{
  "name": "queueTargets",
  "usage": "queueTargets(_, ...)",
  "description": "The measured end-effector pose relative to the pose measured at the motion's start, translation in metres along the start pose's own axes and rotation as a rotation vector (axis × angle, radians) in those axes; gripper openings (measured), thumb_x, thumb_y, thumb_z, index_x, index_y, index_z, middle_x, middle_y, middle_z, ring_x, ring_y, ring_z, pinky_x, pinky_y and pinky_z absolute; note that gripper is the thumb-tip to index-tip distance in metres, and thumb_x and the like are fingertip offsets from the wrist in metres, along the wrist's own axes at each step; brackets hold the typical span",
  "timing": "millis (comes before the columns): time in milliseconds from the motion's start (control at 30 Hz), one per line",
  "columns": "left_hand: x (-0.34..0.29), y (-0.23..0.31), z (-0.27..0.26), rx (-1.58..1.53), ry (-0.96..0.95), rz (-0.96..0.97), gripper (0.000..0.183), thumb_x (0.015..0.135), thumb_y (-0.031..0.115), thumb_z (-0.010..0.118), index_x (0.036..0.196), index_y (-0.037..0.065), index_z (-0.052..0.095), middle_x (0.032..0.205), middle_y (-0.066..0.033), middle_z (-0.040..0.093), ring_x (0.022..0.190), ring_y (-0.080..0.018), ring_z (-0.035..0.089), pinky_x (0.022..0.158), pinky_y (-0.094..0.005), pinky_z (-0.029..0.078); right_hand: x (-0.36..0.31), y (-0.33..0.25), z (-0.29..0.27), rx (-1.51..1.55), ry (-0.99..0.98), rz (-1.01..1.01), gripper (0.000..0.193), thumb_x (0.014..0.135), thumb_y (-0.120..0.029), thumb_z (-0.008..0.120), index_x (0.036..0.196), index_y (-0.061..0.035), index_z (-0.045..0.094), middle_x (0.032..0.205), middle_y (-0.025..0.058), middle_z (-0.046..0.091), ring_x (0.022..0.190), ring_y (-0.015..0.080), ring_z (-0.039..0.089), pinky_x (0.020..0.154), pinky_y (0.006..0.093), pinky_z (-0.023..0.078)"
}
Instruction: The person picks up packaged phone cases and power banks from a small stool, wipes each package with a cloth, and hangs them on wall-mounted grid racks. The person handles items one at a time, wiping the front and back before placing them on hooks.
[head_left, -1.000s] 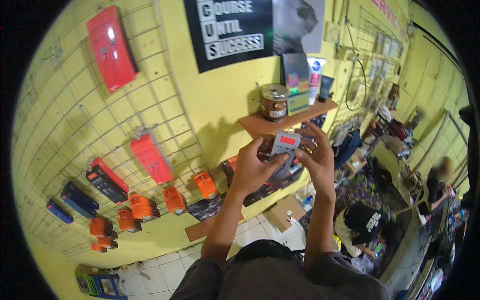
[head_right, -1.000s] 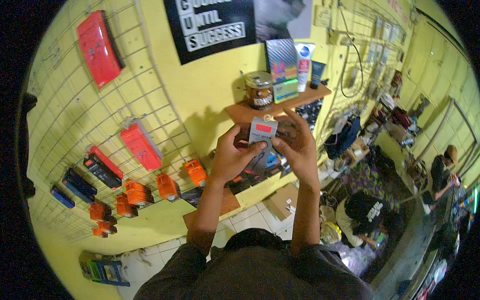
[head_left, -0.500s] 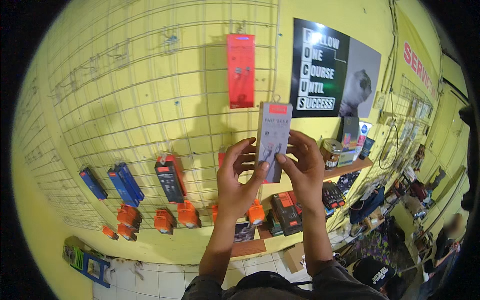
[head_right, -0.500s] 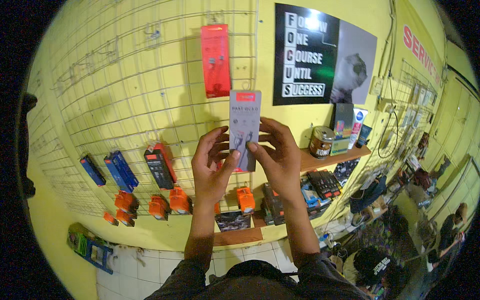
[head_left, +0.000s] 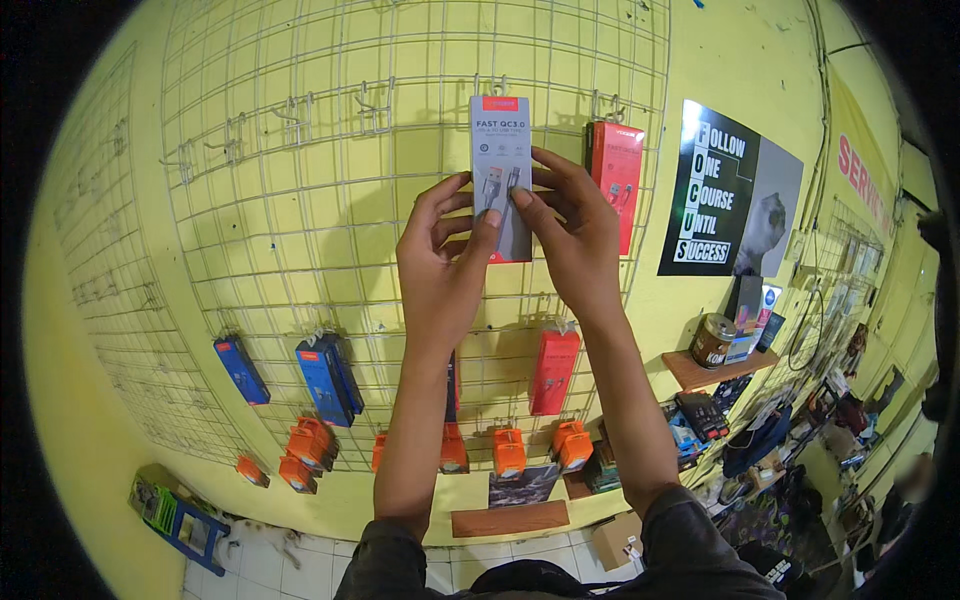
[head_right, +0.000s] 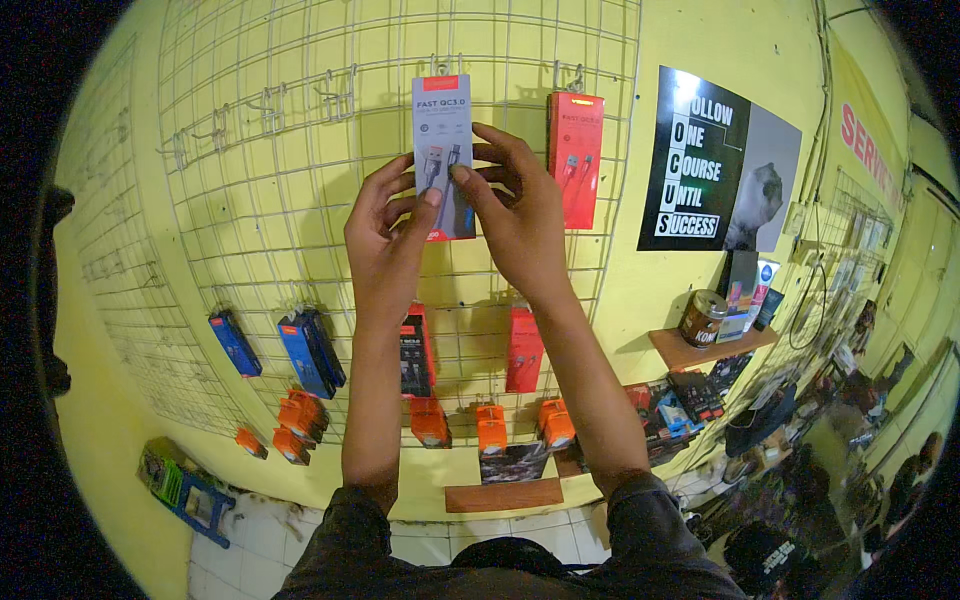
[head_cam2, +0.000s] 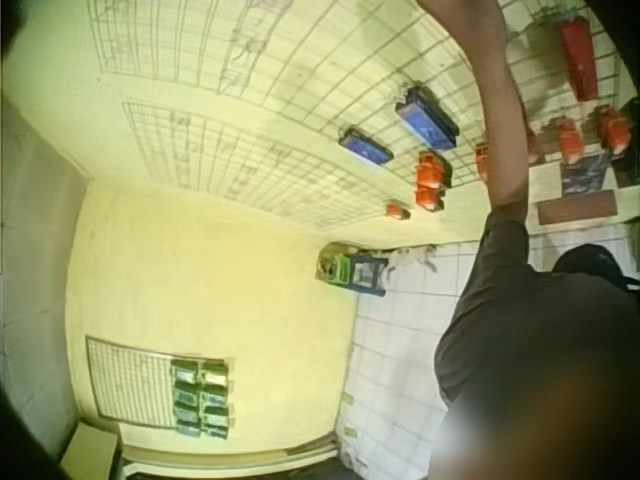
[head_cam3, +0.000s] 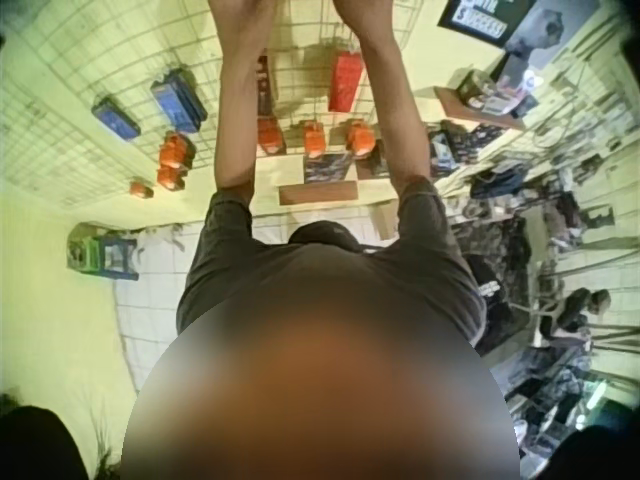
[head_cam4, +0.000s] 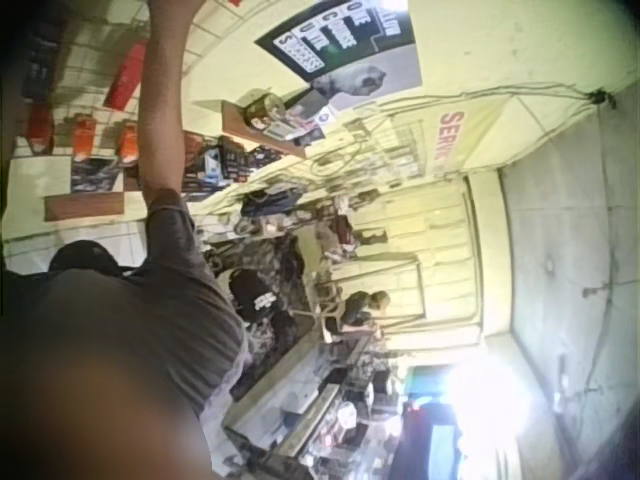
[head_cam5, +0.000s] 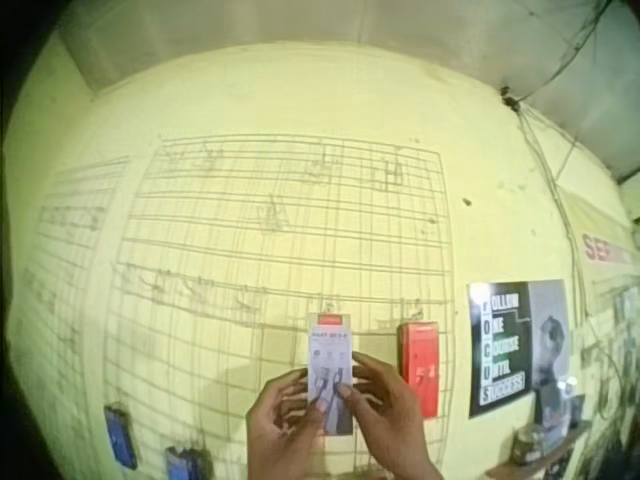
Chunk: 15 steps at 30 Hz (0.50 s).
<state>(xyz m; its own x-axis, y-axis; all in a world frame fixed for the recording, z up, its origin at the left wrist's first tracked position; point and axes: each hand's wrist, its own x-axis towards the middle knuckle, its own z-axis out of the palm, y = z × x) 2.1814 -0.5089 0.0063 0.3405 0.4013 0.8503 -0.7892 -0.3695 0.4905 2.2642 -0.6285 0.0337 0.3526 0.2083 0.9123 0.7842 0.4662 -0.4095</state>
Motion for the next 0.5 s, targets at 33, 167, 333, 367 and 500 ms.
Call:
queueTargets(33, 0.004, -0.005, -0.003, 0.002, -0.009, -0.012, 0.051, 0.099, 0.013, 0.075, 0.143, -0.005, 0.055, 0.125, -0.0171, 0.068, 0.105, -0.0180, 0.070, 0.081, -0.0301, 0.059, 0.001, 0.005, 0.004, -0.013, 0.015, 0.009, 0.045, 0.100, -0.008, 0.073, 0.142, -0.0012, 0.059, 0.124, 0.0157, 0.072, 0.104, 0.0198, 0.071, 0.087, 0.0332, 0.060)
queueTargets(167, 0.017, -0.027, -0.008, -0.013, -0.033, -0.024, 0.049, 0.099, 0.016, 0.076, 0.140, -0.004, 0.058, 0.126, -0.0151, 0.069, 0.103, -0.0168, 0.069, 0.085, -0.0313, 0.059, 0.004, 0.021, 0.011, -0.061, 0.049, 0.020, 0.043, 0.101, -0.009, 0.071, 0.142, 0.0004, 0.060, 0.123, 0.0166, 0.073, 0.103, 0.0200, 0.072, 0.085, 0.0336, 0.061)
queueTargets(333, 0.016, -0.037, -0.011, 0.209, 0.049, 0.087, 0.049, 0.097, 0.015, 0.076, 0.140, -0.001, 0.059, 0.130, -0.0155, 0.066, 0.115, -0.0257, 0.065, 0.097, -0.0402, 0.054, 0.003, 0.031, 0.016, -0.242, 0.090, -0.035, 0.048, 0.100, -0.006, 0.071, 0.145, 0.0021, 0.057, 0.125, 0.0192, 0.070, 0.108, 0.0260, 0.071, 0.092, 0.0376, 0.060)
queueTargets(367, 0.012, -0.035, -0.010, 0.415, 0.119, 0.242, 0.050, 0.096, 0.013, 0.076, 0.140, -0.001, 0.058, 0.129, -0.0169, 0.065, 0.118, -0.0298, 0.063, 0.100, -0.0433, 0.053, 0.000, 0.032, 0.018, -0.337, 0.126, -0.126, 0.049, 0.099, -0.005, 0.071, 0.145, 0.0022, 0.056, 0.125, 0.0202, 0.068, 0.110, 0.0281, 0.070, 0.094, 0.0389, 0.059)
queueTargets(500, -0.020, -0.026, -0.003, 0.534, 0.232, 0.384, 0.047, 0.093, 0.010, 0.076, 0.137, 0.001, 0.060, 0.128, -0.0176, 0.063, 0.124, -0.0348, 0.057, 0.106, -0.0472, 0.047, -0.030, 0.021, 0.003, -0.491, 0.165, -0.242, 0.052, 0.095, -0.001, 0.072, 0.144, 0.0017, 0.055, 0.129, 0.0222, 0.062, 0.115, 0.0340, 0.067, 0.100, 0.0416, 0.057)
